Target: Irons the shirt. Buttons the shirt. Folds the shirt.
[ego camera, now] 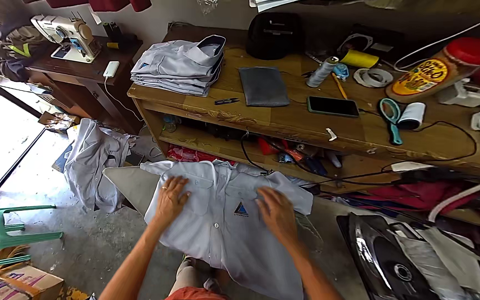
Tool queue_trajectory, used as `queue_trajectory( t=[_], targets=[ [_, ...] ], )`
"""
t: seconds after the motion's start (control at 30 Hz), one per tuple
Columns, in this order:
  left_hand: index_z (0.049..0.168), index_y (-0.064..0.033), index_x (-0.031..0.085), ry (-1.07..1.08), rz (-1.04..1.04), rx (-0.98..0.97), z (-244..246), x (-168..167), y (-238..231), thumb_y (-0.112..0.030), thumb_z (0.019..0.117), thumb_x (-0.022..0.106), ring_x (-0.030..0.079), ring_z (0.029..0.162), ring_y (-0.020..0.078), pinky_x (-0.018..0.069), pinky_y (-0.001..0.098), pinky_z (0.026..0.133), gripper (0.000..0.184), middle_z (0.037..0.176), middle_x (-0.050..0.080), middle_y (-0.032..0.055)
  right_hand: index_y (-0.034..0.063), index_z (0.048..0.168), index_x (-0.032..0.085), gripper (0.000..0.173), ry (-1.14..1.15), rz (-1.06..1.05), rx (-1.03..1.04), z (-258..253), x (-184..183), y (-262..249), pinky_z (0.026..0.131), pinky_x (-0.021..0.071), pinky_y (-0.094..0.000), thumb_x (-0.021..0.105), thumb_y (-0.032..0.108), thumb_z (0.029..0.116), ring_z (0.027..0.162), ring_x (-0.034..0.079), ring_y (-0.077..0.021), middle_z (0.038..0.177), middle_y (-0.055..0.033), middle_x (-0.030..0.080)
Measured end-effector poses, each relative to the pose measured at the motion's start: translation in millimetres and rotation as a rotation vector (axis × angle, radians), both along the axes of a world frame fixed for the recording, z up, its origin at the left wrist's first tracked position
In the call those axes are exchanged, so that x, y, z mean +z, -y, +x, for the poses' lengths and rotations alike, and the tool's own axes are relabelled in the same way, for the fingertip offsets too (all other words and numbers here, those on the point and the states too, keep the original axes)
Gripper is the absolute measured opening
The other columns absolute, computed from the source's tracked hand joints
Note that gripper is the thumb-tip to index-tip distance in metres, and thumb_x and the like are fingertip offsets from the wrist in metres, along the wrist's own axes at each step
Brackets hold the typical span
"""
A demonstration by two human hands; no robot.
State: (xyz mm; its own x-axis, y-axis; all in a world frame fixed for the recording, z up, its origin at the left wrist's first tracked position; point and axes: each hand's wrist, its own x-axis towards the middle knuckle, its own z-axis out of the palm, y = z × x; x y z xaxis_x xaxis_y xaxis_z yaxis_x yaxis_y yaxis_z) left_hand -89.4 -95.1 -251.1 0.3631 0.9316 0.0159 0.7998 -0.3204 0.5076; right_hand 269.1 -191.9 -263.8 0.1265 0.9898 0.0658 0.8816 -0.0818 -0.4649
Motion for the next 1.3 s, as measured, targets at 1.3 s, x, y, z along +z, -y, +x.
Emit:
queue_trajectory(
  t=[1.3],
  targets=[
    [0.15,-0.0172,0.055,-0.202,0.209,0.143,-29,-29,-21,-0.056,0.1035,0.039,0.032,0.151,0.0456,0.0208,0.0724,0.118,0.063,0.16,0.044,0.0138,0.0113,0.148,0.057,0.061,0.048,0.117,-0.212,-10,-19,76,0.116,0.0287,-0.0691,0.039,0.05,0.105,0.147,0.039,-0.0448,0.157,-0.0226,0.045]
  ],
)
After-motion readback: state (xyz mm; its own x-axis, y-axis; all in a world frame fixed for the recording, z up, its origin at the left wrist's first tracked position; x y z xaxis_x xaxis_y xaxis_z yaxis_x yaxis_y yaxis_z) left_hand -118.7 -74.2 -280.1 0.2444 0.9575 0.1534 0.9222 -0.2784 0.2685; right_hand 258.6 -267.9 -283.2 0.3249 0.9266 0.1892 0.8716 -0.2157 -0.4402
